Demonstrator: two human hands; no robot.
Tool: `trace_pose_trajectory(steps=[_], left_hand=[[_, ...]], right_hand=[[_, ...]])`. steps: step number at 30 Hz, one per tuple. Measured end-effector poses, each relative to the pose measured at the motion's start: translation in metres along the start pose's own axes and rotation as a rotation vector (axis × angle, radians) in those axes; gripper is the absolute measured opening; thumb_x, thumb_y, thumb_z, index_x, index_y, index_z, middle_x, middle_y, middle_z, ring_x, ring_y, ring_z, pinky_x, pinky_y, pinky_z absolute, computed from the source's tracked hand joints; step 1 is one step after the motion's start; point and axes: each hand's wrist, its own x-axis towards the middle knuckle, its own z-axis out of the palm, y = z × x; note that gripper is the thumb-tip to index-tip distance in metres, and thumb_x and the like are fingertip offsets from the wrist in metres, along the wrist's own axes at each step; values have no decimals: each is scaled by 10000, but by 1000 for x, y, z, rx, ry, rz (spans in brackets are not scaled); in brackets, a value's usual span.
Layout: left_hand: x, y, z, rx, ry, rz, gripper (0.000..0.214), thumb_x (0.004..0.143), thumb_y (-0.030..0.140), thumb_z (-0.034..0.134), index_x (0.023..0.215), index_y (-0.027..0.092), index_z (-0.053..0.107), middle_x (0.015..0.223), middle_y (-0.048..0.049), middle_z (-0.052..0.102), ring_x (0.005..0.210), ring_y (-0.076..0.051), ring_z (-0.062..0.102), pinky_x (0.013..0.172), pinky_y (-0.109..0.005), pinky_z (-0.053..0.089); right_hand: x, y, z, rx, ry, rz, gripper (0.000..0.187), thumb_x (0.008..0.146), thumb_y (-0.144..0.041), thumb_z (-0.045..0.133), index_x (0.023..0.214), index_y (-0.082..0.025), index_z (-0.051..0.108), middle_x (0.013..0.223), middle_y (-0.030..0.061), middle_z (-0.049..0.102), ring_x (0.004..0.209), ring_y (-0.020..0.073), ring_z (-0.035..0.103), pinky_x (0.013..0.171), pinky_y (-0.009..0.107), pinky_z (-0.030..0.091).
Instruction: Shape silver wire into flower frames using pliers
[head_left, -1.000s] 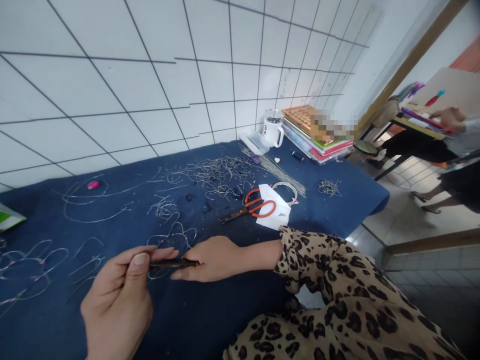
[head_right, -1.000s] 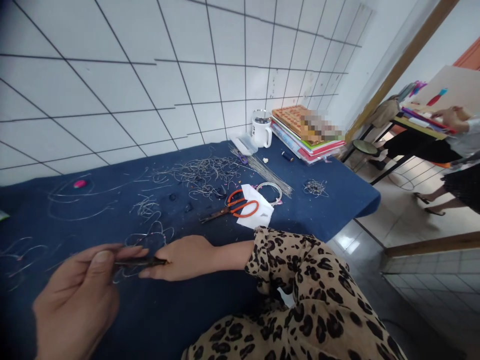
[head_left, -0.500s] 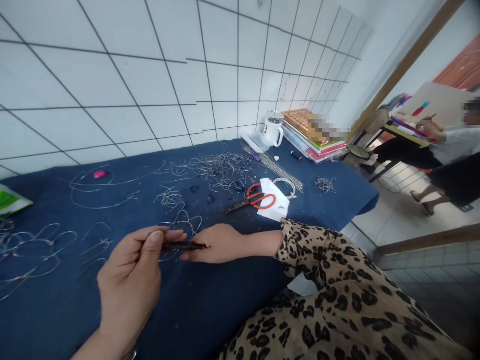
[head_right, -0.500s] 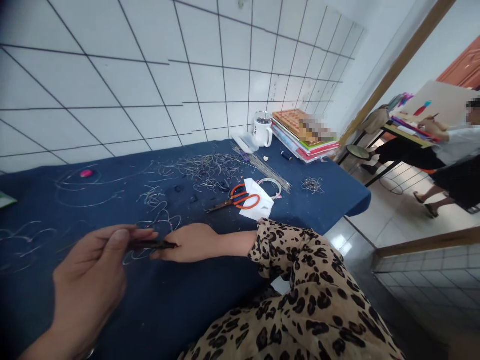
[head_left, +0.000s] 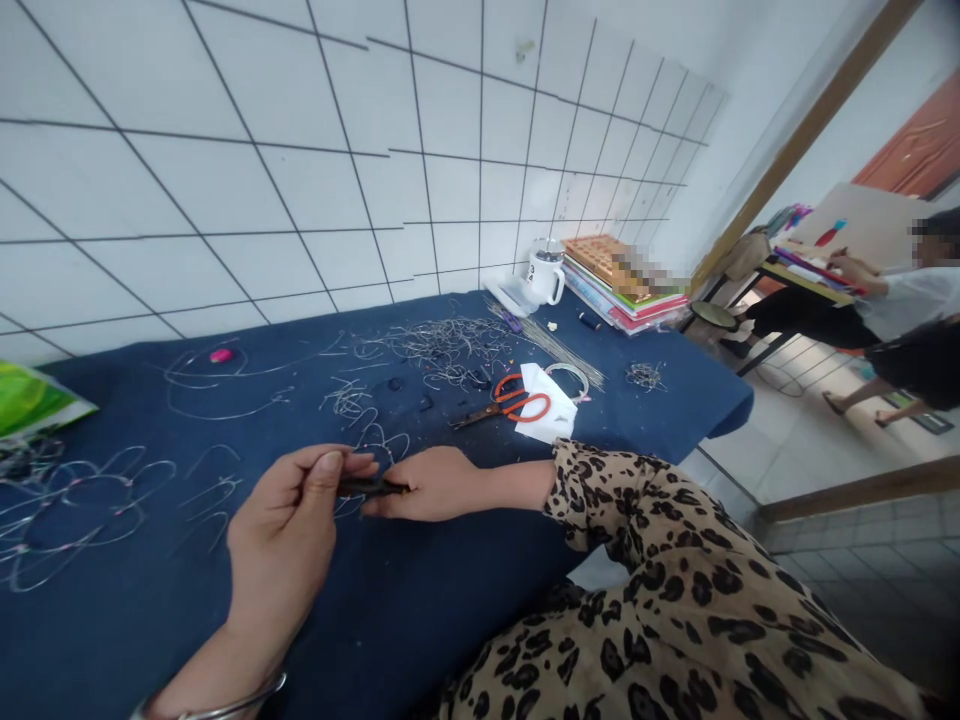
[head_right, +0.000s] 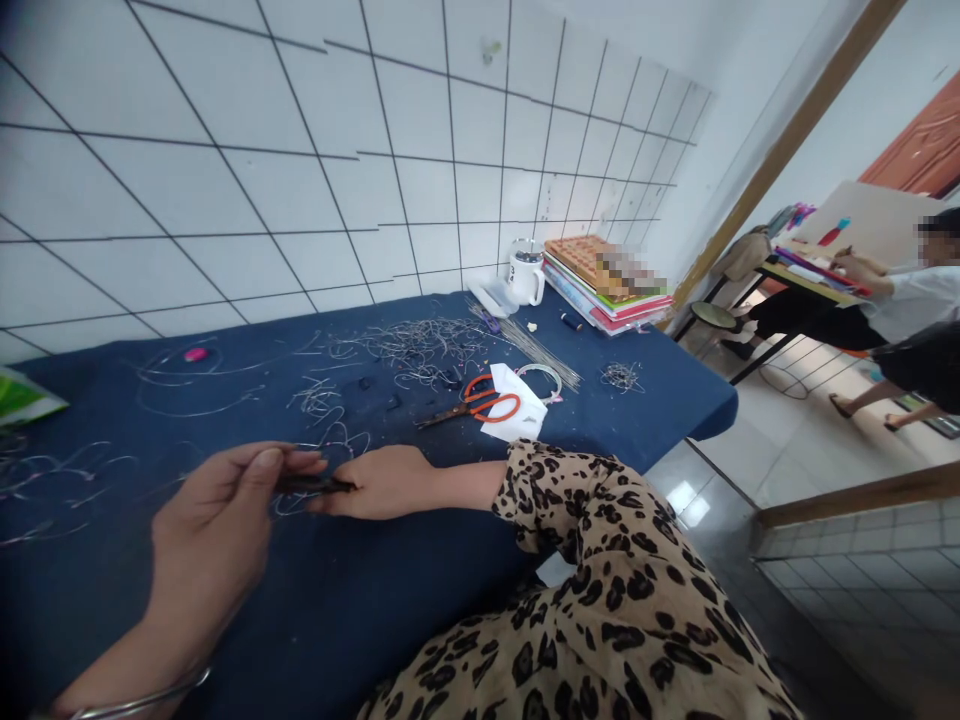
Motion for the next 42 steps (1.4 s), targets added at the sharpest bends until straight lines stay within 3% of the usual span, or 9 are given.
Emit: trace_pose_trajectory(steps=[10,23,30,36,42], left_hand=[[3,10,3,64,48,-14,245,842,388,510,891,176,623,813,-30,681,776,-207,660,828,-398,504],[3,4,2,22,16,-15,226,849,341,519,927,157,625,841,-38,675,775,-175,650,824,-348,512],[5,-4,1,17,10,-20,261,831,388,532,925,161,621,858,-54,681,782,-200,659,857,-397,496],[4,1,1,41,10,-64,270,836,412,527,925,175,621,876,-58,678,817,-215,654,871,-422,485],[3,-5,1,-39,-25,-76,230,861,392,501,943,195,588,920,-51,674,838,-209,659,841,-391,505]], right_hand=[[4,2,1,-34,-7,-9,630,815,-719,202,865,-224,589,857,9,664,751,178,610,511,236,310],[4,2,-2,-14,-27,-5,630,806,-725,228,829,-214,594,895,20,676,813,200,630,549,249,369],[5,4,0,4,-34,31,517,794,-689,362,843,-232,600,904,-7,677,859,192,628,591,244,383],[7,5,-1,31,-51,5,614,784,-743,250,823,-227,581,902,9,674,829,197,626,560,247,372],[5,4,-5,42,-56,19,585,783,-729,298,847,-230,597,906,13,679,841,211,630,562,255,377]])
